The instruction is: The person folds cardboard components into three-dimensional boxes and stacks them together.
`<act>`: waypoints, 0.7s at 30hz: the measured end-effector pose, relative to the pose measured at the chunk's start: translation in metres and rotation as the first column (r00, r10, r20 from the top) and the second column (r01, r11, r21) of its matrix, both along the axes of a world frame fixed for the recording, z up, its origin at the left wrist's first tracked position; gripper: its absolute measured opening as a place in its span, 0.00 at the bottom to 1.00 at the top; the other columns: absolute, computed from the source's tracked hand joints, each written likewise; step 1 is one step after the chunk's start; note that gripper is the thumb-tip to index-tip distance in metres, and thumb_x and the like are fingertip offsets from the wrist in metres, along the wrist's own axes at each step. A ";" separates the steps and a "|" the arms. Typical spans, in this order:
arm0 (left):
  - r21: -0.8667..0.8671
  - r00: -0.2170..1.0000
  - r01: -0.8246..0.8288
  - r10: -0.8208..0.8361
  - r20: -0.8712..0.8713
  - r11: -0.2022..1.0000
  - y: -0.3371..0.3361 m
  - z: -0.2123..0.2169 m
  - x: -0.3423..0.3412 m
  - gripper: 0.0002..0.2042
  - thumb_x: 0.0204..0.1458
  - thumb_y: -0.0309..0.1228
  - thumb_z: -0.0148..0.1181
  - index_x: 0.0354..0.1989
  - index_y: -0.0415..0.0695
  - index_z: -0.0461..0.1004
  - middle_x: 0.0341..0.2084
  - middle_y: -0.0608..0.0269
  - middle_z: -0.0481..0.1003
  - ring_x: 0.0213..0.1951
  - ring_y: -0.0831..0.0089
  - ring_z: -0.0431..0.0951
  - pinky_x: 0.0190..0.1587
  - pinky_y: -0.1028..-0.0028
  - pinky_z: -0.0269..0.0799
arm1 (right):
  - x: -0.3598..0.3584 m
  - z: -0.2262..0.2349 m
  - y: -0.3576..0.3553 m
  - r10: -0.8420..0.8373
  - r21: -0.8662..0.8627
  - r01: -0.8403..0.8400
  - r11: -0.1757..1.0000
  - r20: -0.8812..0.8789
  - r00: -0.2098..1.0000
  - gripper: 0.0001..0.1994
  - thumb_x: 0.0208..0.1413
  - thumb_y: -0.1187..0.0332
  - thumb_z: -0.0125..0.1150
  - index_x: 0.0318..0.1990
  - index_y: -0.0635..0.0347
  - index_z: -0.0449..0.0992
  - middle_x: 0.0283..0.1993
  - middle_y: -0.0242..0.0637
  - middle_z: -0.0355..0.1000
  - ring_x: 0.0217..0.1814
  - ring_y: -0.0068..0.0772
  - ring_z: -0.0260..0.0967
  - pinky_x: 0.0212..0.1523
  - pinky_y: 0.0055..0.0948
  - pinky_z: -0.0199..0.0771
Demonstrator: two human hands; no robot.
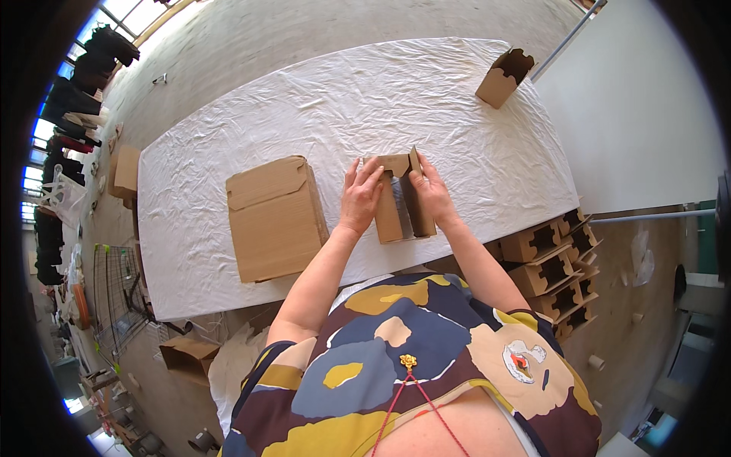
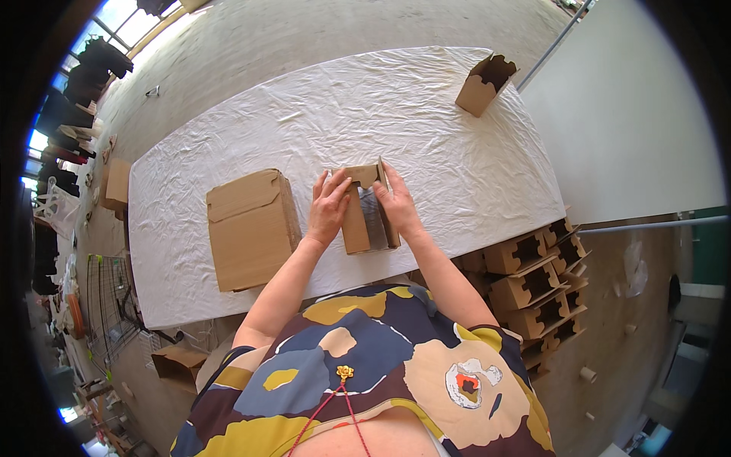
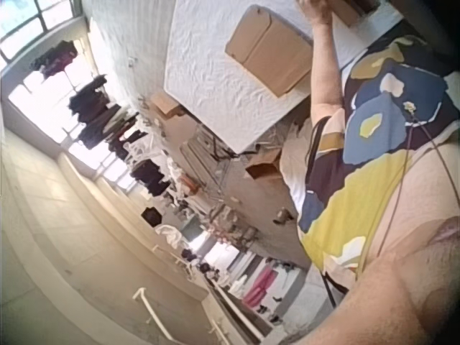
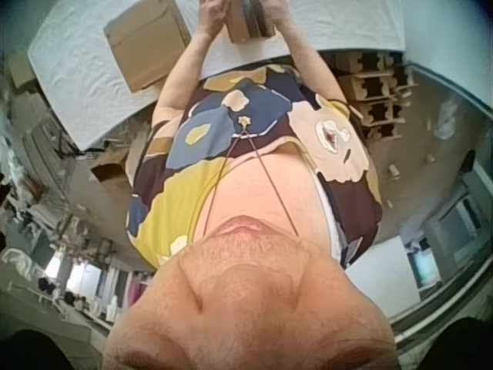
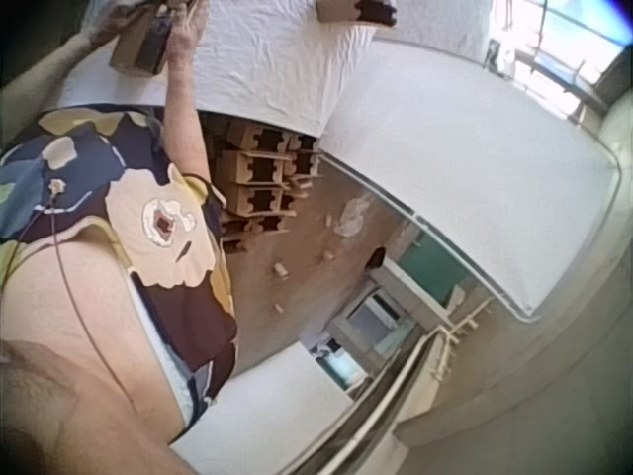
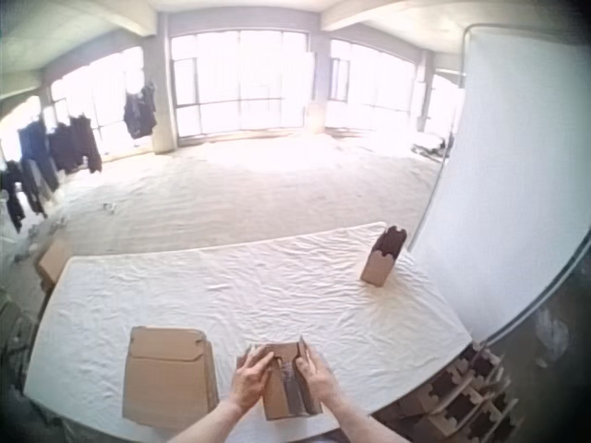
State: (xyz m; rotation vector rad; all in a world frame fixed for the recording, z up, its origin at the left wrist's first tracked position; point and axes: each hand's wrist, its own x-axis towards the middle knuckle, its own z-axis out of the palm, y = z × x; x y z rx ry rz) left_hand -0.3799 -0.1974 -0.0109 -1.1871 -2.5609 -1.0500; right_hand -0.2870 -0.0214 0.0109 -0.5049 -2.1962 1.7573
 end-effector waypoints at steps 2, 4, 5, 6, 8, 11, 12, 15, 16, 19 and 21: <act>0.004 0.998 -0.050 0.050 0.026 0.999 0.002 0.002 0.005 0.19 0.56 0.26 0.59 0.58 0.46 0.75 0.69 0.56 0.59 0.69 0.54 0.58 0.69 0.63 0.58 | 0.000 -0.010 0.017 0.048 -0.291 -0.058 0.955 -0.043 0.998 0.25 0.72 0.56 0.44 0.70 0.58 0.60 0.70 0.38 0.60 0.68 0.26 0.59 0.63 0.27 0.62; 0.085 0.981 -0.036 0.019 0.192 0.996 0.001 -0.002 0.004 0.19 0.56 0.26 0.58 0.58 0.47 0.75 0.71 0.55 0.55 0.69 0.54 0.57 0.69 0.63 0.57 | -0.006 -0.005 0.020 0.054 -0.285 -0.056 0.957 -0.018 0.998 0.25 0.72 0.57 0.43 0.71 0.57 0.60 0.70 0.36 0.60 0.67 0.23 0.59 0.61 0.26 0.64; 0.126 0.962 -0.035 -0.001 0.272 0.991 0.001 -0.004 0.004 0.20 0.56 0.26 0.58 0.59 0.47 0.75 0.72 0.55 0.53 0.70 0.54 0.57 0.70 0.63 0.57 | -0.009 -0.002 0.021 0.056 -0.282 -0.056 0.958 -0.006 0.998 0.24 0.72 0.57 0.42 0.71 0.56 0.60 0.70 0.35 0.60 0.67 0.22 0.59 0.60 0.25 0.65; 0.134 0.960 -0.032 -0.007 0.279 0.990 0.002 -0.003 0.004 0.20 0.56 0.25 0.58 0.58 0.47 0.75 0.71 0.54 0.54 0.70 0.54 0.57 0.70 0.63 0.56 | -0.013 -0.005 0.023 0.080 -0.281 -0.073 0.957 0.014 0.997 0.25 0.72 0.57 0.43 0.71 0.57 0.59 0.71 0.35 0.59 0.69 0.24 0.58 0.65 0.26 0.61; 0.150 0.957 -0.027 -0.018 0.291 0.988 0.005 0.000 0.006 0.19 0.57 0.24 0.57 0.58 0.47 0.75 0.71 0.53 0.55 0.70 0.53 0.57 0.70 0.63 0.56 | -0.016 -0.013 0.023 0.068 -0.241 -0.067 0.968 -0.007 0.998 0.25 0.72 0.59 0.43 0.72 0.58 0.58 0.72 0.36 0.58 0.71 0.26 0.56 0.68 0.26 0.57; 0.126 0.962 -0.013 -0.022 0.272 0.992 -0.002 -0.012 0.001 0.23 0.54 0.29 0.62 0.61 0.47 0.73 0.72 0.53 0.51 0.71 0.52 0.54 0.70 0.61 0.56 | -0.024 -0.008 0.011 0.082 -0.239 -0.088 0.967 -0.036 0.996 0.26 0.71 0.61 0.44 0.72 0.62 0.56 0.73 0.38 0.57 0.74 0.30 0.52 0.71 0.27 0.51; 0.065 0.962 -0.007 -0.011 0.274 0.998 -0.002 -0.008 0.002 0.28 0.50 0.33 0.66 0.62 0.47 0.70 0.73 0.53 0.49 0.71 0.51 0.53 0.70 0.60 0.56 | -0.024 -0.007 0.010 0.082 -0.247 -0.090 0.965 -0.041 0.996 0.26 0.71 0.61 0.44 0.72 0.63 0.56 0.73 0.39 0.56 0.75 0.31 0.51 0.72 0.27 0.49; -0.128 0.961 0.025 0.011 0.277 0.991 0.003 0.020 0.015 0.47 0.36 0.45 0.76 0.68 0.45 0.62 0.74 0.53 0.43 0.72 0.48 0.47 0.70 0.56 0.54 | -0.022 -0.008 0.019 0.070 -0.286 -0.077 0.955 -0.035 0.997 0.26 0.69 0.62 0.45 0.71 0.65 0.57 0.73 0.42 0.57 0.76 0.33 0.50 0.73 0.28 0.48; -0.200 0.961 0.028 0.029 0.275 0.979 0.005 0.026 0.021 0.53 0.31 0.49 0.78 0.69 0.44 0.58 0.74 0.53 0.41 0.73 0.47 0.45 0.70 0.54 0.53 | -0.019 -0.008 0.018 0.071 -0.280 -0.078 0.957 -0.035 0.997 0.26 0.69 0.62 0.45 0.71 0.65 0.58 0.73 0.42 0.58 0.76 0.33 0.51 0.72 0.27 0.49; -0.332 0.965 0.042 0.048 0.257 0.942 0.005 0.028 0.032 0.67 0.20 0.56 0.81 0.72 0.40 0.50 0.75 0.52 0.39 0.74 0.46 0.41 0.72 0.52 0.49 | -0.017 -0.008 0.016 0.057 -0.249 -0.066 0.966 -0.042 0.997 0.25 0.69 0.63 0.45 0.70 0.66 0.59 0.72 0.42 0.60 0.75 0.34 0.53 0.72 0.28 0.50; -0.378 0.969 0.055 0.042 0.244 0.924 0.004 0.031 0.035 0.67 0.20 0.57 0.81 0.72 0.40 0.51 0.74 0.51 0.39 0.74 0.47 0.39 0.73 0.54 0.46 | -0.019 -0.012 0.013 0.031 -0.217 -0.042 0.975 -0.054 0.998 0.25 0.69 0.63 0.45 0.69 0.67 0.61 0.71 0.43 0.61 0.74 0.34 0.55 0.71 0.28 0.52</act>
